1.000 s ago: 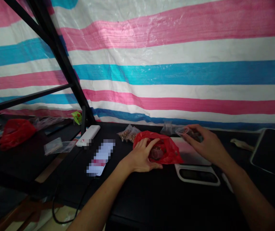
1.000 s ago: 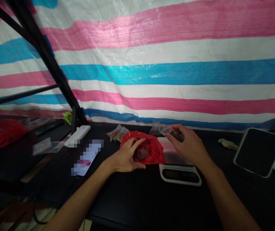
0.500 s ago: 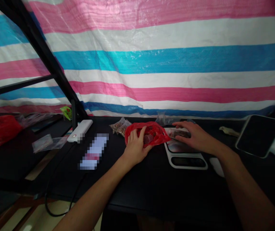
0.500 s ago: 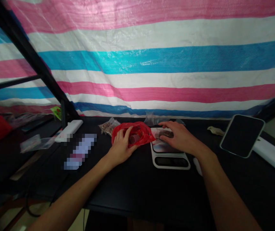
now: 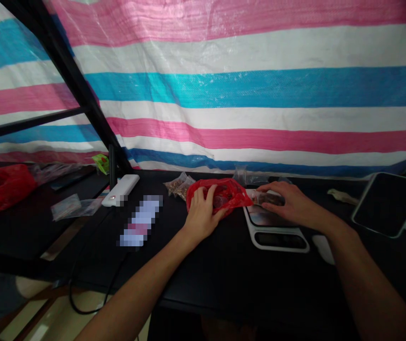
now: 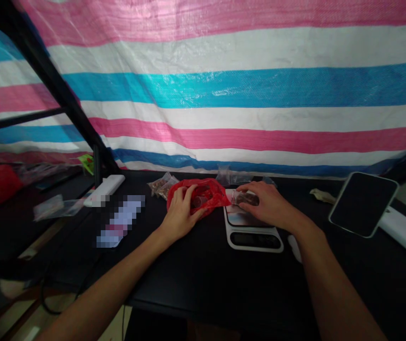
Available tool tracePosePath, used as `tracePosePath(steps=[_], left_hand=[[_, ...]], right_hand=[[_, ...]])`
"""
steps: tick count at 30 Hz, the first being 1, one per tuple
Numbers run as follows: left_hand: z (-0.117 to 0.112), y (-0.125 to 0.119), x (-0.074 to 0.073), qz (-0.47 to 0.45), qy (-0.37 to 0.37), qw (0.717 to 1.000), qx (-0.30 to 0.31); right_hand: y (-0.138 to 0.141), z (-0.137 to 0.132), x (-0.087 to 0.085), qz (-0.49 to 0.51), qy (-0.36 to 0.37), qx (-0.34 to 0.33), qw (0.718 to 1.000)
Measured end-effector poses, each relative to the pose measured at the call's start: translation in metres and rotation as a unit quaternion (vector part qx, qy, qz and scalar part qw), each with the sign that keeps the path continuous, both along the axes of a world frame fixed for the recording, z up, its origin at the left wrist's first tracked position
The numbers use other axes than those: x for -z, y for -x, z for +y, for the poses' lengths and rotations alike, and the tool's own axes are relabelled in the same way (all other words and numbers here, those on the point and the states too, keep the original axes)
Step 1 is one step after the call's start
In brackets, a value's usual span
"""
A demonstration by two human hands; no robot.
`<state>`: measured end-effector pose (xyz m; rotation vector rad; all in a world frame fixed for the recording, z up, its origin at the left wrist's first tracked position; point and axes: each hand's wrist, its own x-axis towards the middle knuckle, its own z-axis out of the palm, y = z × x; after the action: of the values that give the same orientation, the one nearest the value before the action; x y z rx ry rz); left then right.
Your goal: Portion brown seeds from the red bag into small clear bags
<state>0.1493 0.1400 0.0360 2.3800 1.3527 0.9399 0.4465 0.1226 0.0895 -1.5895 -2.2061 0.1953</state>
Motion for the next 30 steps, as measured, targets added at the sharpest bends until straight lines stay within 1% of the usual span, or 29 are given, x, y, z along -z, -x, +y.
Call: tracePosePath(steps=[5,9,12,15,18,20,23,25,27,30], left_hand=[[0.001,0.000,0.000,-0.008,0.004,1.000,-0.002],[0.000,0.000,-0.004,-0.028,-0.002,0.999,0.020],[-0.002,0.000,-0.010,-0.042,-0.001,0.998,0.041],[-0.003,0.003,-0.020,-0.049,-0.006,0.997,0.057],[-0.001,0.010,-0.029,-0.075,-0.054,0.995,0.044],[0.002,0.014,-0.033,-0.108,-0.097,0.989,0.016],[0.006,0.017,-0.038,-0.149,-0.147,0.977,-0.031],[0.005,0.014,-0.044,-0.152,-0.171,0.973,-0.041],[0.001,0.008,-0.050,-0.135,-0.200,0.970,-0.020],[-0.013,-0.008,-0.058,-0.072,-0.239,0.966,0.059]], right_hand=[[0.002,-0.002,-0.002,0.017,0.015,0.000,1.000],[0.000,-0.001,0.000,0.016,0.018,0.005,1.000],[0.000,-0.002,-0.001,0.028,0.024,-0.002,0.999],[0.001,-0.004,-0.004,0.040,0.035,-0.006,0.999],[0.003,-0.007,-0.009,0.069,0.023,-0.013,0.997],[0.004,-0.008,-0.012,0.093,-0.012,-0.012,0.995],[0.002,-0.007,-0.017,0.114,-0.079,0.006,0.990],[-0.001,-0.005,-0.018,0.115,-0.094,0.019,0.989],[-0.005,-0.004,-0.017,0.109,-0.085,0.029,0.990],[-0.011,-0.002,-0.012,0.105,-0.060,0.047,0.992]])
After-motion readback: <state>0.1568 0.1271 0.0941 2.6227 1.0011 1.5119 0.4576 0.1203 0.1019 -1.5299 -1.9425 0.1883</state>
